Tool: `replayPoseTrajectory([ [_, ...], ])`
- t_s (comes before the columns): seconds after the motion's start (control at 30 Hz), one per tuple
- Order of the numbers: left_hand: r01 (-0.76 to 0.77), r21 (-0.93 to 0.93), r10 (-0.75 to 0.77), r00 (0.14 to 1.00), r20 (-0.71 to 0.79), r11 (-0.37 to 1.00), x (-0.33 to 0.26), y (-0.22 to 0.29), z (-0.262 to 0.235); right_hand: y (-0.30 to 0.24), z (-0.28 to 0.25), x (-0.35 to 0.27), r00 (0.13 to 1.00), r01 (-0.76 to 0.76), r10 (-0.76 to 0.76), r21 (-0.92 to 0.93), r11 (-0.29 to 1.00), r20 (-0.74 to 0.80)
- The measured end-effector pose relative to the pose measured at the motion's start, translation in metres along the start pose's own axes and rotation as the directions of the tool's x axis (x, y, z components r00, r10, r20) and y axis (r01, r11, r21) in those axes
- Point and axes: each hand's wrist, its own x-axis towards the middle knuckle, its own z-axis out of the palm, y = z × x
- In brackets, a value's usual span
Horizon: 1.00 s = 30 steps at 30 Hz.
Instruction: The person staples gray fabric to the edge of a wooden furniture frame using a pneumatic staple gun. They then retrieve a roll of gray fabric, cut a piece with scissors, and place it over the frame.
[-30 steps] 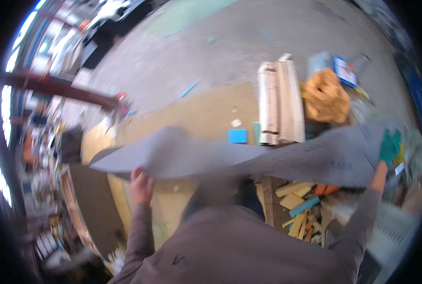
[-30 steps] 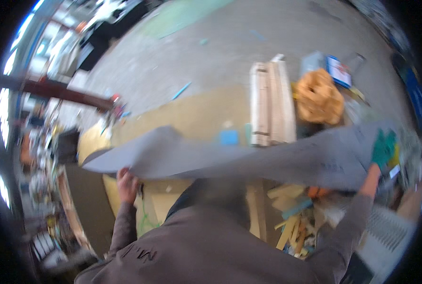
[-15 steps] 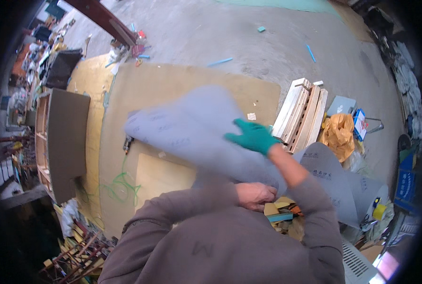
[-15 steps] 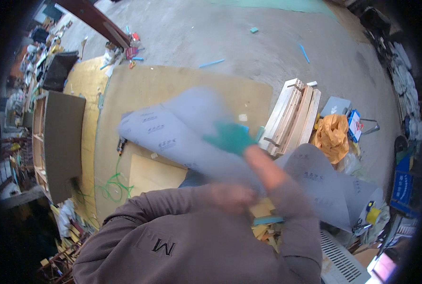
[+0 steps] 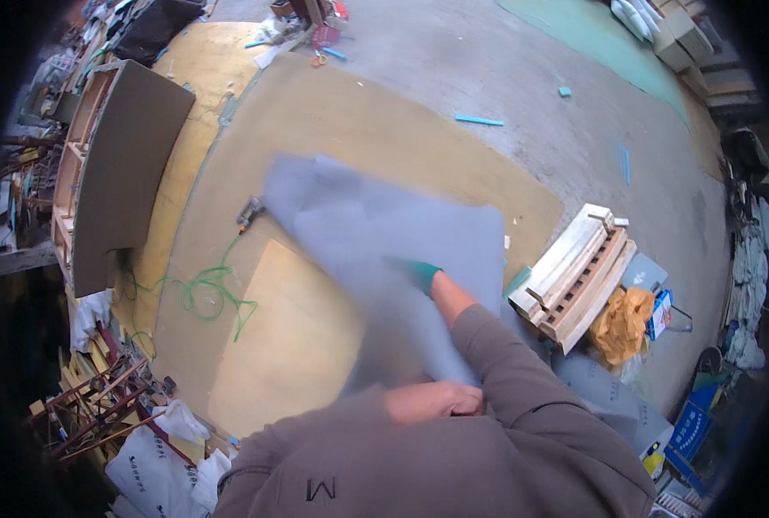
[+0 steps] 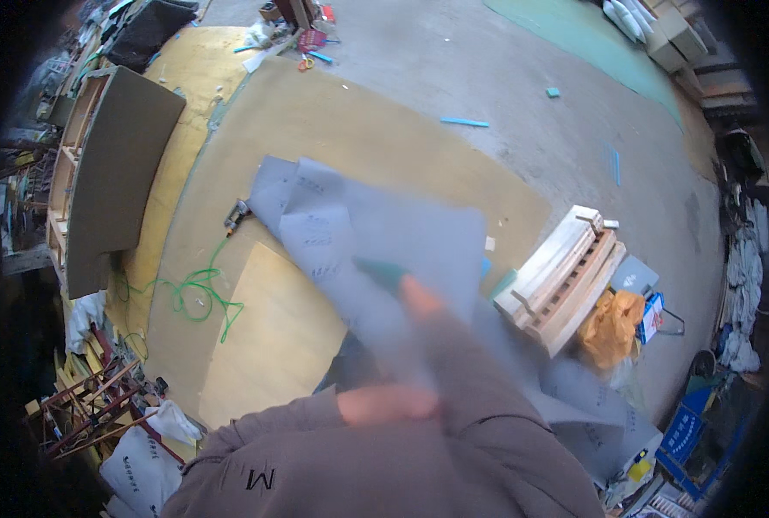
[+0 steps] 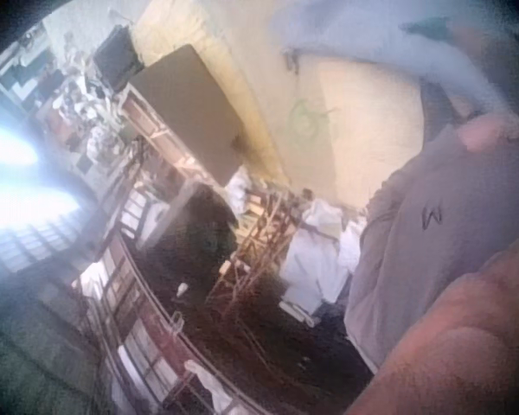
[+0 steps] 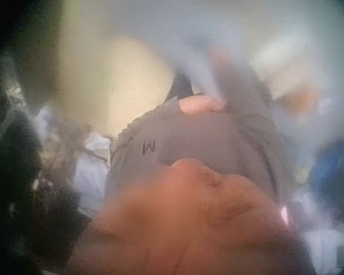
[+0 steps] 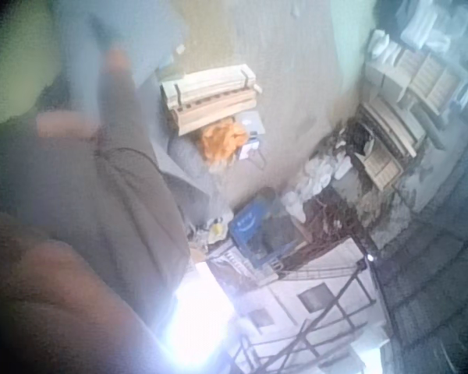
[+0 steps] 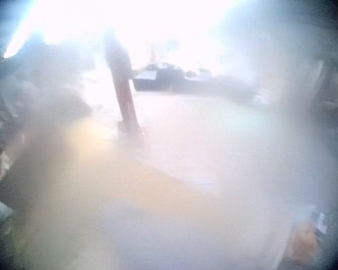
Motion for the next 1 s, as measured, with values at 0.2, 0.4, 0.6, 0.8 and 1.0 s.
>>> replayPoseTrajectory([
  [0.2,-0.081,0.479,0.154,0.981,-0.115,0.874,-0.034,0.024,-0.027,-0.11,-0.046,0.131,0.976,0.219,-0.214,-0.273,0.937,0.049],
  [0.4,-0.159,0.963,0.196,0.974,0.116,0.217,0.002,0.047,-0.053,-0.348,-0.331,-0.142,0.457,0.337,-0.841,-0.819,0.464,-0.289],
  [0.6,-0.475,0.879,0.04,0.879,0.474,0.029,0.068,0.098,-0.063,-0.217,-0.294,-0.543,-0.043,0.611,-0.542,-0.451,0.651,-0.839],
  [0.8,-0.773,0.621,-0.022,0.624,0.781,0.13,0.083,0.13,-0.064,-0.001,-0.066,-0.641,-0.227,0.829,0.098,-0.139,0.542,-0.969],
  [1.0,-0.516,0.811,-0.282,0.763,0.582,0.277,0.036,0.141,-0.107,0.084,0.069,-0.58,0.089,0.988,0.157,0.108,0.112,-0.983],
])
